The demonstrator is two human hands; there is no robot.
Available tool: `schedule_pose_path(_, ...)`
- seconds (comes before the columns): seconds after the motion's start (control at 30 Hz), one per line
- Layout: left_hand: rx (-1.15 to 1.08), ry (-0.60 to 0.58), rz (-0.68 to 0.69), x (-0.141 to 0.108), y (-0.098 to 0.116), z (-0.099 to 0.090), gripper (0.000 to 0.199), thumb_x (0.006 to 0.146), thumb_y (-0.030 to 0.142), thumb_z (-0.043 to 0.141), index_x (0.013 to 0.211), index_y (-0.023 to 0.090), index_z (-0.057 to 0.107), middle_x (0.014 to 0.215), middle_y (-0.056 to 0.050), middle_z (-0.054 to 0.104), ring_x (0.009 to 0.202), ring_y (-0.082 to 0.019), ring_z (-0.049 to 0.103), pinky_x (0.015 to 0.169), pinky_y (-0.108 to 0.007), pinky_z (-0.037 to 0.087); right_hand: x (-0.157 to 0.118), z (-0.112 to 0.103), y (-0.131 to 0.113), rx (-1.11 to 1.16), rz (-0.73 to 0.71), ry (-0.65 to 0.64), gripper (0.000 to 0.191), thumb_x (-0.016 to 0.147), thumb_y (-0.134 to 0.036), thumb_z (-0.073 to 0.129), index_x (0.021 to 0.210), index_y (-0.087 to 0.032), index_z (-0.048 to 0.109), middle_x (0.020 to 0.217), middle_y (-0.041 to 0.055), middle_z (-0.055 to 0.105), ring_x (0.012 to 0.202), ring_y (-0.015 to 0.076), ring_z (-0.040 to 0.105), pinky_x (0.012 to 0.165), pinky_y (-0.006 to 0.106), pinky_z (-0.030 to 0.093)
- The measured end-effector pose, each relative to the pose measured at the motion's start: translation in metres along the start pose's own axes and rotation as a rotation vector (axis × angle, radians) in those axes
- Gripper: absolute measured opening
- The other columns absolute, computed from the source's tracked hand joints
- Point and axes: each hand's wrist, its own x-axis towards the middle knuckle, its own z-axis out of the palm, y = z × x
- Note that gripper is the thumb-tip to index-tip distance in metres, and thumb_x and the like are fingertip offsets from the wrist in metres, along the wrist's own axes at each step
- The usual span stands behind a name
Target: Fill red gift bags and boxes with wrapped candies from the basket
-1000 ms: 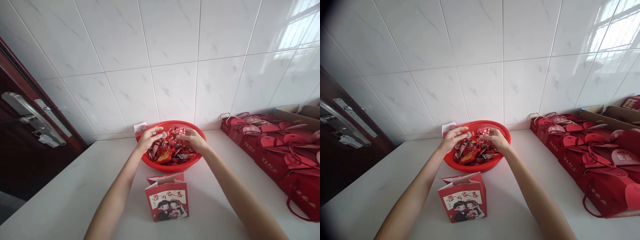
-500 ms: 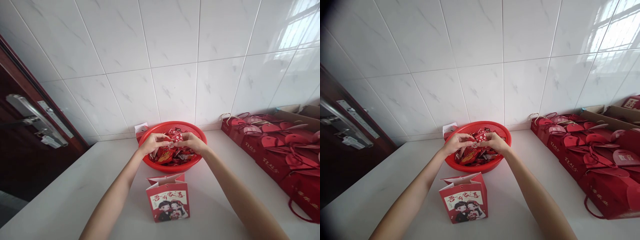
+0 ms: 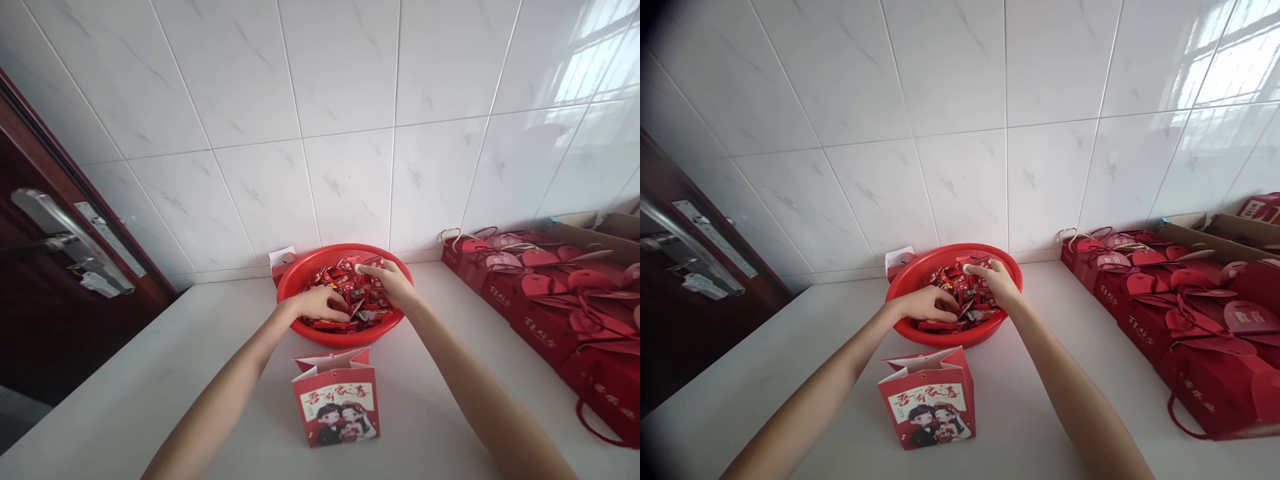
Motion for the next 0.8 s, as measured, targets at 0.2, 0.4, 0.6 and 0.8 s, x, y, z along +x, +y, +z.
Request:
schedule_pose_path(0.2,0.194,-0.078,-0.126,0.004,0.011,-0.002,0.034,0.081,0.048,0.071,0.101,0.022,0.08,0.1,-0.003,0.079,0.094,-0.022,0.07,0.077,-0.024,0.046,0.001,0.002,-0.001,0.051,0.046,0.056,0.036,0.06,-0.036,0.087,0.07,-0.022,0.055,0.065,-0.0021,0.063,0.054,0.0132,0.057,0.045,0.025,0.042)
schedule_pose_path(0.4,0.278,-0.143,-0.135,0.013,0.025,-0.002,0.016,0.069,0.019,0.066,0.08,0.02,0.077,0.078,-0.001,0.074,0.069,-0.018,0.063,0.06,-0.025,0.041,-0.002,0.004,-0.005,0.054,0.072,0.087,0.034,0.062,-0.034,0.084,0.068,-0.022,0.054,0.063,-0.0028,0.061,0.051,0.0122,0.055,0.042,0.024,0.038)
schedule_pose_path(0.6,0.234,-0.226,-0.239,0.022,0.034,0.0,0.041,0.068,0.056,0.073,0.053,0.02,0.061,0.053,0.0,0.056,0.051,-0.016,0.045,0.053,-0.031,0.032,-0.004,0.006,-0.008,0.063,0.076,0.112,0.032,0.062,-0.032,0.082,0.07,-0.021,0.053,0.064,-0.0037,0.06,0.051,0.0112,0.054,0.045,0.025,0.042)
schedule_pose_path(0.8,0.102,-0.3,-0.217,0.023,0.03,0.001,0.021,0.067,0.039,0.07,0.059,0.019,0.067,0.056,0.003,0.056,0.056,-0.014,0.047,0.055,-0.027,0.033,-0.003,0.005,-0.007,0.052,0.076,0.118,0.03,0.064,-0.034,0.08,0.072,-0.021,0.054,0.064,-0.0037,0.06,0.051,0.0117,0.055,0.044,0.025,0.039)
